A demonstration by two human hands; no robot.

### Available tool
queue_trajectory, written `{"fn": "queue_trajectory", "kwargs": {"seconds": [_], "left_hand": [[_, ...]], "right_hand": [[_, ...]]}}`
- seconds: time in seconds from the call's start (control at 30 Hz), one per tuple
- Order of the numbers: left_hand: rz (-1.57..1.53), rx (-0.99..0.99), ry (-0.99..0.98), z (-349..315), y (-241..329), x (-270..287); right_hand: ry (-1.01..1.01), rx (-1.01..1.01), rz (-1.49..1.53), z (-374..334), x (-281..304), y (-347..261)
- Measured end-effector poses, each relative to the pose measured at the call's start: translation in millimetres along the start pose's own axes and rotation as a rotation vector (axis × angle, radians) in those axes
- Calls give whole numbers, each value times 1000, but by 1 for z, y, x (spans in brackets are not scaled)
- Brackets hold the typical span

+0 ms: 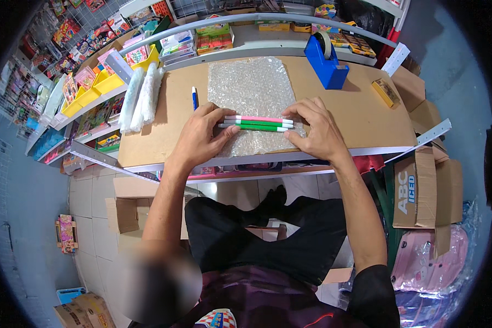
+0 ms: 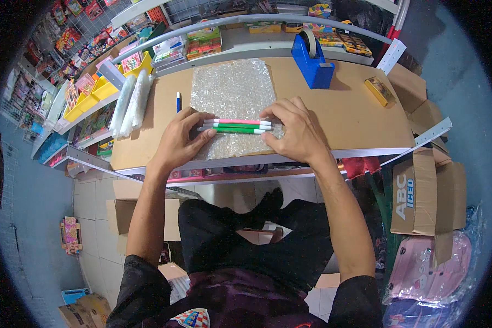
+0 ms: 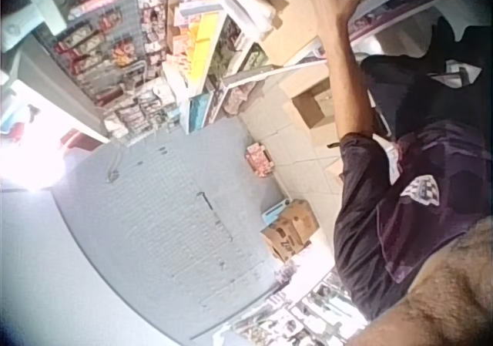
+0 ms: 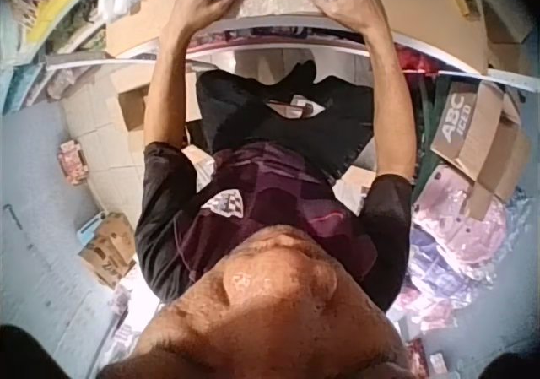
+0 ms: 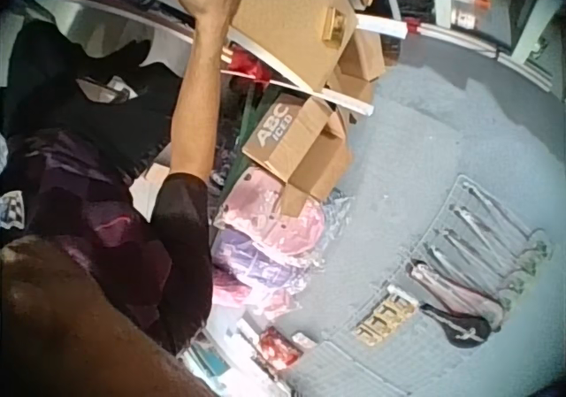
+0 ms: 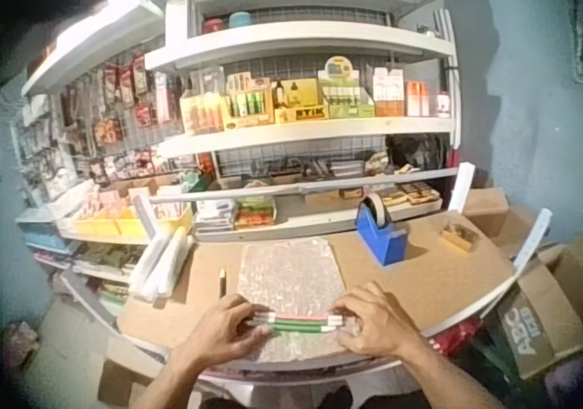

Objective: The recorder is seen wrapping a bunch of pens in bubble wrap at a stationary store desk.

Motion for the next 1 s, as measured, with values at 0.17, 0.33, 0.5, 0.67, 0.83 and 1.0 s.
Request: {"fn": "queue_trajectory", "kwargs": {"seconds": [0.17,0.33,0.5,0.67,0.83,1.0], "left_hand": [[-42,-18,-28,-1,-4,-3],[-56,9,-36,-2,-4,-2],[-31,17,-30,0,-4,-5],[-3,16,-2,-2,0,-3],[19,14,1,-2,1,-3],[34,-23,16,-2,2,-3]], "right_hand": [[-34,-73,9,-1,0,3],[-32,-116,98,-3,-3,6],[-16,-59,68,-2,-1,7],[-7,-30,19,-1,-1,4],[-25,-49,19,-2,-2,6],[-25,-49,19,-1,-1,5]]}}
Point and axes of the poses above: each hand's wrist, its own z-axis towards the middle knuckle, its own x-axis out of the back of the hand, y = z × x, the point moved 6 cm from there along z, towards the middle knuckle, and after that the axes turned 8 degrees about x, right-handed, at the moved point
